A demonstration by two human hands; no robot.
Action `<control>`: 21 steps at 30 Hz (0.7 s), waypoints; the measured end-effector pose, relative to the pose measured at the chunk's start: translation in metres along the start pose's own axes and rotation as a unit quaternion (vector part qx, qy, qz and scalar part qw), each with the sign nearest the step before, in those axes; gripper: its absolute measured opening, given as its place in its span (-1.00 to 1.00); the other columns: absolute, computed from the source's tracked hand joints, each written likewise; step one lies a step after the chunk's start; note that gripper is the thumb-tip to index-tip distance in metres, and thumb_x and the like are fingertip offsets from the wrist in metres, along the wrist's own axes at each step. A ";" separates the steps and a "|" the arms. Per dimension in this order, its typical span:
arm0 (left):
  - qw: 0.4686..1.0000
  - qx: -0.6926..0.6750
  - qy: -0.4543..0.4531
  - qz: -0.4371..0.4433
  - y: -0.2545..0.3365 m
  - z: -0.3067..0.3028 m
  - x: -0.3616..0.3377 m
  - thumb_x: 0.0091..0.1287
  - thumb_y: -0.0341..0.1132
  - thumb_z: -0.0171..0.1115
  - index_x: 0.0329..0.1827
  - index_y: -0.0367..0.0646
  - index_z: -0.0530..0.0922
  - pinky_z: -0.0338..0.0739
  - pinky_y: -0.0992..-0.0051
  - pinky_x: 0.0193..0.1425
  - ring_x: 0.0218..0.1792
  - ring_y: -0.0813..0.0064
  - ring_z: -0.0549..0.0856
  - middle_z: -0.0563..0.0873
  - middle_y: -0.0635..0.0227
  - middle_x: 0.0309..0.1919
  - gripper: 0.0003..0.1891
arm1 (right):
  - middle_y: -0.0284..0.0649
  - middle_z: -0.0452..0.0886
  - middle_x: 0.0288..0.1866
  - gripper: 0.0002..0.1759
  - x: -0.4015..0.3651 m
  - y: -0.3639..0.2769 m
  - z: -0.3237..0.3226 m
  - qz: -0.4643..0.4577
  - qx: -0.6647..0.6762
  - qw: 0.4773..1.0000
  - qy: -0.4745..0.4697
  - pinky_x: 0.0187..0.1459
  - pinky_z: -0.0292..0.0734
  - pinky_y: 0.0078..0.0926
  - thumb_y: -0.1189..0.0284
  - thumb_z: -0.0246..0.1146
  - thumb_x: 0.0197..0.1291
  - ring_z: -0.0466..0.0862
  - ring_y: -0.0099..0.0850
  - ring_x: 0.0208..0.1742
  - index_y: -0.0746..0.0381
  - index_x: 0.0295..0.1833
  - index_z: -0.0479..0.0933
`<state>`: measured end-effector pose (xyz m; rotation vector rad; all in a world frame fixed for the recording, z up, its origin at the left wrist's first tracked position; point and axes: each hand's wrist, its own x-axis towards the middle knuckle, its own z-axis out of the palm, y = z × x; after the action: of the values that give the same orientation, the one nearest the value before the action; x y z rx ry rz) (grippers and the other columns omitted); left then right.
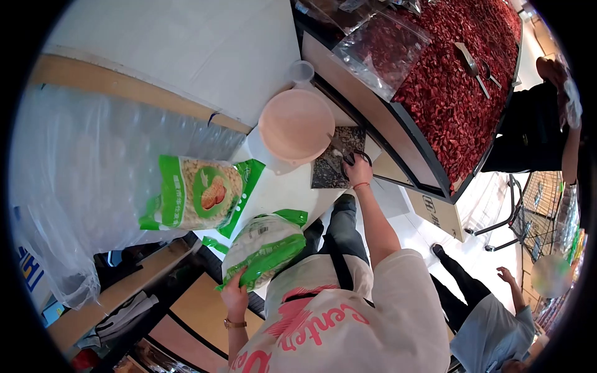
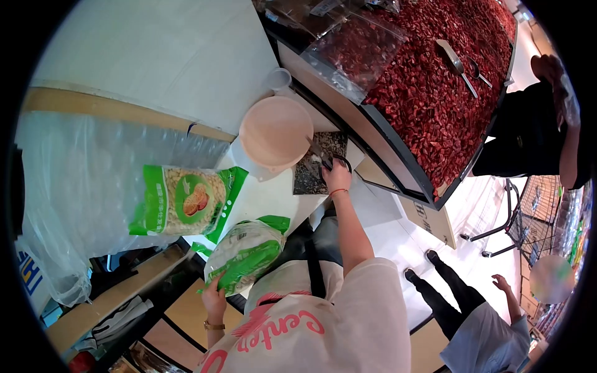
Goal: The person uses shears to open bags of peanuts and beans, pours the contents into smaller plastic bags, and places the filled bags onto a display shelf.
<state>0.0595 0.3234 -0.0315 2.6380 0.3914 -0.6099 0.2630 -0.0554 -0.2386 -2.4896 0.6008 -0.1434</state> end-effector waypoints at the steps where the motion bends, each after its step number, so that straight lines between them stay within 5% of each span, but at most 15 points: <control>1: 1.000 -0.004 0.000 -0.003 0.001 -0.001 0.001 -0.08 -0.58 0.06 0.08 0.12 0.57 0.54 0.27 -0.22 -0.31 0.10 0.65 0.67 0.12 -0.23 -0.41 | -0.06 0.63 -0.28 -0.56 0.001 0.005 0.002 -0.004 0.003 1.000 -0.015 -0.24 0.55 -0.18 0.32 0.36 -0.11 0.62 -0.03 -0.25 0.17 -0.04 0.51; 6: 0.999 0.003 0.008 0.031 0.001 -0.002 0.003 -0.09 -0.58 0.07 0.08 0.13 0.57 0.55 0.28 -0.18 -0.27 0.11 0.66 0.67 0.13 -0.20 -0.40 | -0.02 0.61 -0.44 -0.77 0.000 0.006 -0.004 -0.014 0.066 0.997 -0.029 -0.29 0.53 -0.28 0.41 0.34 -0.09 0.65 -0.10 -0.32 0.28 -0.29 0.55; 9: 0.998 -0.024 0.022 0.052 0.003 -0.003 0.003 -0.09 -0.59 0.08 0.07 0.10 0.57 0.55 0.28 -0.16 -0.25 0.13 0.66 0.67 0.15 -0.19 -0.42 | -0.05 0.47 -0.59 -0.83 0.003 -0.001 -0.023 -0.001 0.211 0.977 -0.021 -0.42 0.38 -0.41 0.55 0.28 -0.08 0.44 -0.25 -0.56 0.39 -0.45 0.42; 13: 0.994 -0.042 0.051 0.084 -0.002 0.001 0.004 -0.07 -0.60 0.09 0.05 0.06 0.58 0.55 0.29 -0.14 -0.22 0.16 0.66 0.68 0.18 -0.16 -0.45 | -0.37 0.54 -0.53 -0.91 0.009 0.011 -0.036 -0.024 0.265 0.962 -0.064 -0.43 0.37 -0.62 0.58 0.23 0.06 0.46 -0.60 -0.51 0.37 -0.42 0.46; 21: 0.989 -0.076 0.086 0.097 -0.004 0.004 0.003 -0.03 -0.57 0.13 0.01 0.00 0.59 0.55 0.31 -0.14 -0.21 0.21 0.67 0.69 0.22 -0.21 -0.53 | -0.28 0.55 -0.49 -0.89 0.011 -0.069 -0.124 0.000 0.468 0.878 -0.100 -0.46 0.39 -0.66 0.59 0.24 0.07 0.51 -0.57 -0.51 0.37 -0.30 0.45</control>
<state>0.0597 0.3261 -0.0377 2.5497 0.2169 -0.2814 0.2716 -0.0721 -0.0972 -1.5321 0.3197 -0.1314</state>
